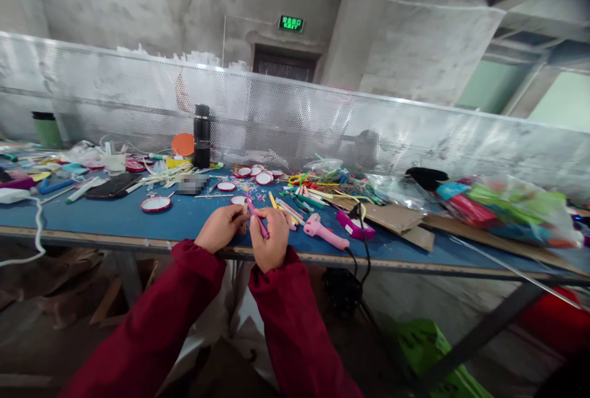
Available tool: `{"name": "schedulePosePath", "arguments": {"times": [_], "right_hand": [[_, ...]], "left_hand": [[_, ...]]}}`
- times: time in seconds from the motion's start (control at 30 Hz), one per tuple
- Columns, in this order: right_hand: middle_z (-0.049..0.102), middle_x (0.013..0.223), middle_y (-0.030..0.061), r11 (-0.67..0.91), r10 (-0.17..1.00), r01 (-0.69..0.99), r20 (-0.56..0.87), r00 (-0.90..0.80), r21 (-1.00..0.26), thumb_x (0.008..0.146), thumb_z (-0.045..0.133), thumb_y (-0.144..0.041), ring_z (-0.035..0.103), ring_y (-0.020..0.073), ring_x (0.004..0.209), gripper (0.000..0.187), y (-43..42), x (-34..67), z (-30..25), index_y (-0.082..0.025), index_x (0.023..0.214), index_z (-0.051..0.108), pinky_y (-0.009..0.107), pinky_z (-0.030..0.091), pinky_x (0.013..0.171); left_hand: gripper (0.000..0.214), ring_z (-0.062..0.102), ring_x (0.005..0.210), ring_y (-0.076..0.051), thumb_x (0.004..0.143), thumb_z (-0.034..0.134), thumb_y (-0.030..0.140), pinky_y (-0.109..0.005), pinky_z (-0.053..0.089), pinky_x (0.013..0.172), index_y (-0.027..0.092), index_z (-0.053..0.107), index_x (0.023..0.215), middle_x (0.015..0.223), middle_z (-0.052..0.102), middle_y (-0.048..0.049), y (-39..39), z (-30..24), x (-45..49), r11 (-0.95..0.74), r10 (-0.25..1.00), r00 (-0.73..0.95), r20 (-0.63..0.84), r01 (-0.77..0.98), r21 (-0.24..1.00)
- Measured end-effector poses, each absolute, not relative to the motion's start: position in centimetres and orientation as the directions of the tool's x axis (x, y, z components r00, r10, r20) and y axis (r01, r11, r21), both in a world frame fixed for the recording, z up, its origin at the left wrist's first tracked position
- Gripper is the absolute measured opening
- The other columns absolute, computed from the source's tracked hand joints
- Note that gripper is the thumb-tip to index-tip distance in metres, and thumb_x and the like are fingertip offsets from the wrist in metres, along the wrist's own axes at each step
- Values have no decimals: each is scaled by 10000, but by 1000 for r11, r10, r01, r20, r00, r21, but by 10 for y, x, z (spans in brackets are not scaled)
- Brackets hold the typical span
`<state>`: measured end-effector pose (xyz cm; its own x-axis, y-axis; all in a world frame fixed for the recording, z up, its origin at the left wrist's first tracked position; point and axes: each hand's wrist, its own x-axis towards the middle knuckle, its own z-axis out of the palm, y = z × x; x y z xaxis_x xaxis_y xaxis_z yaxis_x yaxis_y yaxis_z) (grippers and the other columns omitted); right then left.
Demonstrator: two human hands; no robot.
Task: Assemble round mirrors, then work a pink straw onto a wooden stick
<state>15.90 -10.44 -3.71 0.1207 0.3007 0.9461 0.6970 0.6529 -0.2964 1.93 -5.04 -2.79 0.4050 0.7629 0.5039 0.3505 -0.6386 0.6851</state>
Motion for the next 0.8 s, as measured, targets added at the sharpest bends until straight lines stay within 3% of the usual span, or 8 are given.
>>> {"name": "schedulePosePath", "arguments": {"times": [0.2, 0.8], "right_hand": [[710, 866, 22, 651, 319, 699, 942, 102, -296, 894, 552, -227, 636, 195, 866, 57, -104, 159, -38, -215, 900, 608, 409, 384, 953], [708, 862, 25, 652, 306, 699, 946, 110, -293, 894, 548, -228, 639, 190, 866, 61, -105, 159, -37, -213, 893, 607, 394, 393, 939]], "left_hand": [[227, 536, 617, -132, 901, 491, 330, -237, 386, 605, 183, 564, 743, 671, 617, 10, -52, -27, 20, -655, 750, 410, 519, 353, 668], [282, 542, 613, -140, 910, 490, 388, -243, 391, 606, 188, 550, 721, 652, 619, 5, -50, -28, 20, -644, 761, 402, 509, 371, 669]]}}
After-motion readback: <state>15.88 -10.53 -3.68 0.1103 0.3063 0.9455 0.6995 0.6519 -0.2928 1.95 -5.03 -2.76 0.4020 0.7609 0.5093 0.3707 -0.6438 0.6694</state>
